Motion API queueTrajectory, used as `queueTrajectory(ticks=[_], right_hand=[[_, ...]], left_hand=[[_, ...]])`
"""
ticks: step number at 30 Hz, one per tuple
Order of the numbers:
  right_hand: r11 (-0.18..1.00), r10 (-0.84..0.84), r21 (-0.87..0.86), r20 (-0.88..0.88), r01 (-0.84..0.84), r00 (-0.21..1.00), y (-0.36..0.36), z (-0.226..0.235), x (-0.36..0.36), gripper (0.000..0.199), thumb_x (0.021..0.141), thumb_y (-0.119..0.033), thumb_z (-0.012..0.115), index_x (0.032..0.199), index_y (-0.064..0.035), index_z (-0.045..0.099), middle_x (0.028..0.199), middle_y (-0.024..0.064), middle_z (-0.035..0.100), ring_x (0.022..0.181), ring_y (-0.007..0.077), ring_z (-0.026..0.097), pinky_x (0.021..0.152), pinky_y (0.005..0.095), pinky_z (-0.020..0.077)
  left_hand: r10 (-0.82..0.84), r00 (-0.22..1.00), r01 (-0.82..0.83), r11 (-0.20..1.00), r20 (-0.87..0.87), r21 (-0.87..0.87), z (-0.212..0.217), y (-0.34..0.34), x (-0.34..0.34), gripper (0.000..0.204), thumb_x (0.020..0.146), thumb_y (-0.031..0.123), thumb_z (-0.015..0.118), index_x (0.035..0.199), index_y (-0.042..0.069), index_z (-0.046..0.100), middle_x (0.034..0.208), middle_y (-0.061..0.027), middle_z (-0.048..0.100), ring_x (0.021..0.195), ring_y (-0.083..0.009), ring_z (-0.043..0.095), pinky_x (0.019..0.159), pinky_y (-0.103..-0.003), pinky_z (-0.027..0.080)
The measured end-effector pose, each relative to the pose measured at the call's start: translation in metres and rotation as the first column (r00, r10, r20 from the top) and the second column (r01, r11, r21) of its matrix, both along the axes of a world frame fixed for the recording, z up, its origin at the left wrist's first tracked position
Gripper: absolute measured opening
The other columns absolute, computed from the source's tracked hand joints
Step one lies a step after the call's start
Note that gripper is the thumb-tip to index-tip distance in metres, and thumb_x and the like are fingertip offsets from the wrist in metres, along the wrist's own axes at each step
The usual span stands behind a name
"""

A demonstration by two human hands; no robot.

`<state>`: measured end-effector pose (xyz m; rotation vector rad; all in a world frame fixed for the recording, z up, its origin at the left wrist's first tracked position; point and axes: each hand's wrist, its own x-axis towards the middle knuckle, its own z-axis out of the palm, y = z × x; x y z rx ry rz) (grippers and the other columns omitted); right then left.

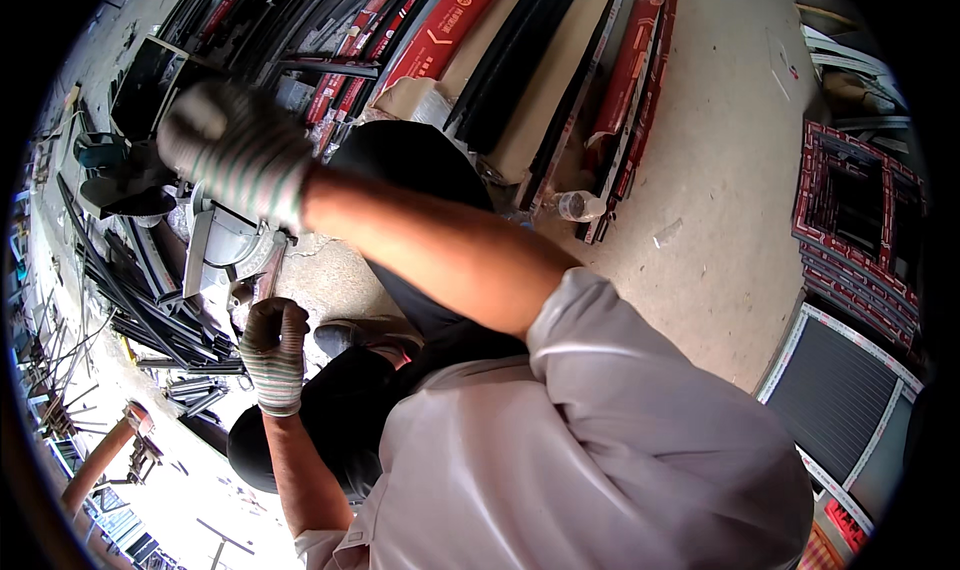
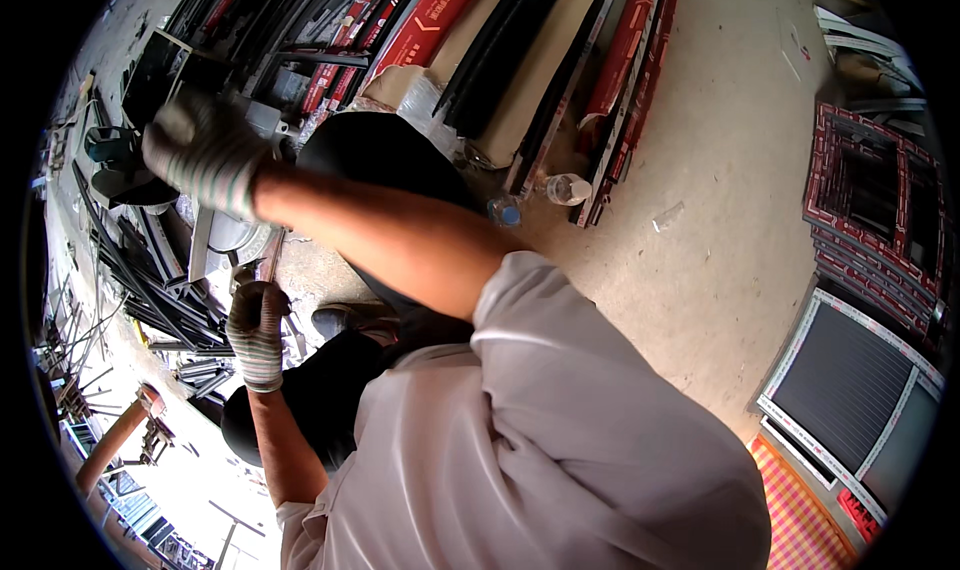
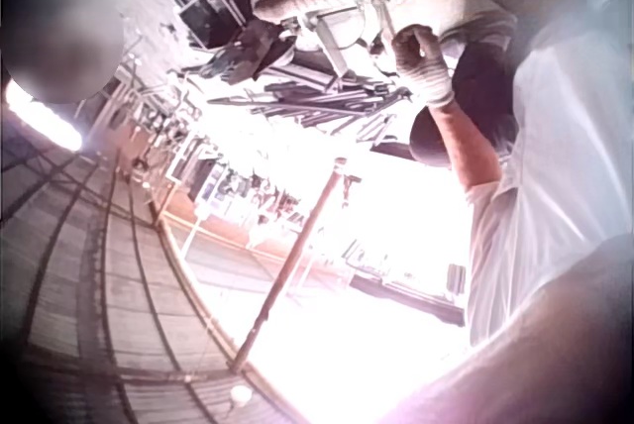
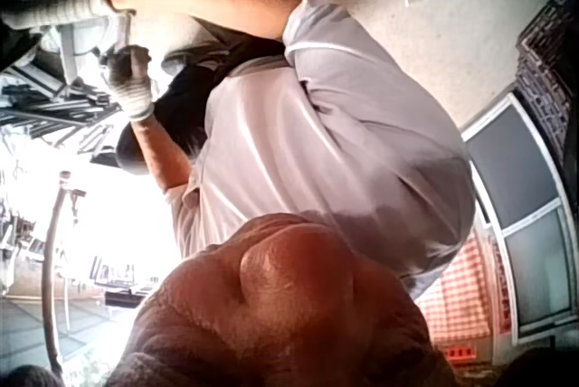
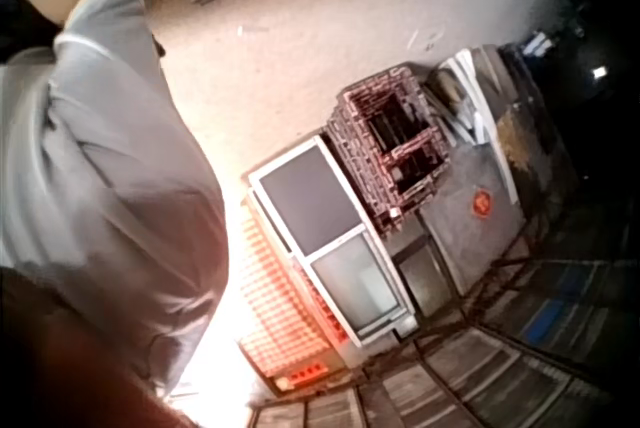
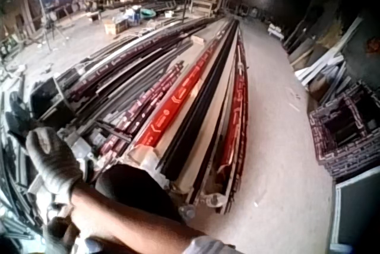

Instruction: The person walks through a workshop, picks up long metal profiles, and sits on the floor to inspect and measure them with a tape measure. The person handles the profiles one by one, checking their length and condition before placing them back.

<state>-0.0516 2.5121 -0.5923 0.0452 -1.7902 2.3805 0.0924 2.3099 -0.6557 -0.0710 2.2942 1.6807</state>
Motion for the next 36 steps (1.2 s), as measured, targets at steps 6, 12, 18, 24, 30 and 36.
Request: queueTrajectory(ticks=[6, 12, 18, 24, 30, 36], right_hand=[[0.896, -0.373, 0.246, -0.036, 0.370, 0.927, 0.207, -0.082, 0.017, 0.076, 0.090, -0.063, 0.062, 0.138, -0.0104, 0.037, 0.131, 0.0132, 0.054, 0.121, 0.0290, 0.052, 0.101, 0.0480, 0.0445], [0.274, -0.959, 0.838, 0.200, 0.473, 0.200, 0.420, -0.261, 0.187, 0.063, 0.085, -0.057, 0.066, 0.110, -0.0001, 0.071, 0.107, 0.0151, 0.073, 0.099, 0.0251, 0.069, 0.089, 0.0376, 0.0519], [0.759, -0.648, 0.651, 0.749, -0.032, -0.139, 0.396, -0.394, 0.327, 0.081, 0.079, -0.064, 0.067, 0.126, 0.0024, 0.063, 0.120, 0.0192, 0.068, 0.114, 0.0300, 0.065, 0.092, 0.0453, 0.0486], [0.848, -0.492, 0.500, 0.866, 0.175, -0.089, 0.361, -0.453, 0.358, 0.064, 0.083, -0.049, 0.075, 0.128, -0.0058, 0.063, 0.115, 0.0109, 0.069, 0.104, 0.0199, 0.063, 0.086, 0.0373, 0.0497], [0.831, -0.346, 0.329, 0.937, 0.449, -0.046, 0.368, -0.504, 0.365, 0.030, 0.089, -0.028, 0.073, 0.112, -0.0094, 0.066, 0.103, 0.0054, 0.068, 0.089, 0.0159, 0.063, 0.078, 0.0347, 0.0512], [0.875, -0.424, 0.389, 0.903, 0.288, 0.068, 0.382, -0.512, 0.381, 0.035, 0.078, -0.038, 0.083, 0.095, -0.0129, 0.065, 0.071, 0.0009, 0.057, 0.053, 0.0145, 0.049, 0.047, 0.0365, 0.0371]], left_hand=[[0.009, 1.000, -0.011, 0.995, -0.024, -0.095, 0.011, -0.015, -0.021, 0.008, 0.099, 0.012, 0.064, 0.097, 0.004, 0.065, 0.080, -0.0004, 0.064, 0.070, -0.0071, 0.056, 0.067, -0.023, 0.045], [0.032, 0.999, -0.027, 0.969, 0.017, -0.244, 0.014, -0.038, -0.042, 0.014, 0.101, 0.015, 0.061, 0.095, 0.003, 0.065, 0.078, -0.0016, 0.063, 0.069, -0.0091, 0.056, 0.066, -0.025, 0.044], [0.013, 0.997, 0.017, 0.935, 0.080, -0.354, 0.011, -0.047, -0.053, 0.015, 0.101, 0.017, 0.059, 0.097, 0.003, 0.065, 0.082, -0.0012, 0.064, 0.073, -0.0092, 0.055, 0.070, -0.026, 0.045], [0.062, 0.979, 0.025, 0.907, 0.192, -0.421, -0.023, -0.094, -0.059, 0.016, 0.099, 0.019, 0.062, 0.096, 0.004, 0.066, 0.083, -0.0017, 0.066, 0.072, -0.0091, 0.057, 0.069, -0.027, 0.046], [0.124, 0.957, 0.023, 0.870, 0.263, -0.493, -0.018, -0.070, -0.044, 0.021, 0.096, 0.024, 0.065, 0.094, 0.003, 0.066, 0.078, -0.0021, 0.064, 0.069, -0.0102, 0.059, 0.066, -0.027, 0.048], [0.103, 0.920, 0.068, 0.908, 0.378, -0.414, -0.024, -0.056, -0.040, 0.018, 0.098, 0.021, 0.065, 0.098, 0.003, 0.065, 0.082, -0.0011, 0.064, 0.073, -0.0100, 0.059, 0.070, -0.027, 0.048]])
